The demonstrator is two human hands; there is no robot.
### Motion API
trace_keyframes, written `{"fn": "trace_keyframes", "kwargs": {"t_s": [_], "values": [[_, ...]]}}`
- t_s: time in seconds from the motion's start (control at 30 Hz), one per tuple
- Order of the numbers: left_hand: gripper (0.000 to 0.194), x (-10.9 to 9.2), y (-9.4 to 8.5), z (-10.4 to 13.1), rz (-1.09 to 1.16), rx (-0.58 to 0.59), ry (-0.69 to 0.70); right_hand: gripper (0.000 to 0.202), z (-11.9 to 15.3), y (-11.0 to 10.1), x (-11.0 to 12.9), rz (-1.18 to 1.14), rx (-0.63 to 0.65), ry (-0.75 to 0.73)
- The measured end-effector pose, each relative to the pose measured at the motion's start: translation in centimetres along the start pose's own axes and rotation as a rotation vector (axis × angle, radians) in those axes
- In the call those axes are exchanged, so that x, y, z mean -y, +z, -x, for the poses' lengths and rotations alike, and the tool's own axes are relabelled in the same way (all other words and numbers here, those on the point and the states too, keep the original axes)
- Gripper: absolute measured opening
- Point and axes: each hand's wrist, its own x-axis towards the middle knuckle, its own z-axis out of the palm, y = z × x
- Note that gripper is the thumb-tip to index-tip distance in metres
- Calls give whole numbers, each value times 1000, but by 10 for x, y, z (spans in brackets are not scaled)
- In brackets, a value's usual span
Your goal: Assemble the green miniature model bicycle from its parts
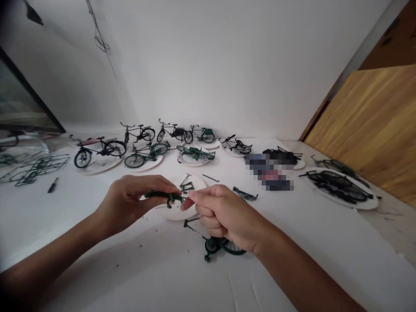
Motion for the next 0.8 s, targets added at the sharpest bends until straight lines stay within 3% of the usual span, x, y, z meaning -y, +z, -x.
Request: {"fn": "trace_keyframes", "kwargs": {"t_s": [0.1,0.17,0.23,0.3,0.33,0.37,0.43,0.53,0.63,0.77,0.8], "values": [[15,6,1,0,42,-126,15,31,0,-2,5,31,-15,-114],[18,13,3,-2,144,-202,-47,34,-2,-12,7,119,-141,-226],[21,21,4,-5,260,-222,-122,32,-8,-30,7,344,-414,-377],[21,27,3,-8,320,-225,-169,25,-15,-53,4,752,-751,-572],[22,29,2,-10,328,-227,-190,25,-19,-65,2,946,-840,-624],[23,31,1,-12,331,-236,-217,26,-23,-76,0,1096,-847,-634],[25,31,-1,-13,349,-265,-280,28,-30,-93,-4,1167,-835,-628],[31,31,-2,-14,423,-292,-351,29,-33,-96,-9,1216,-782,-647],[36,34,-1,-13,502,-266,-361,29,-26,-76,-10,1226,-692,-683],[33,41,-1,-13,564,-222,-379,26,-9,-38,-9,1150,-275,-565],[31,42,-1,-13,571,-209,-382,24,-6,-31,-10,1175,-222,-547]]}}
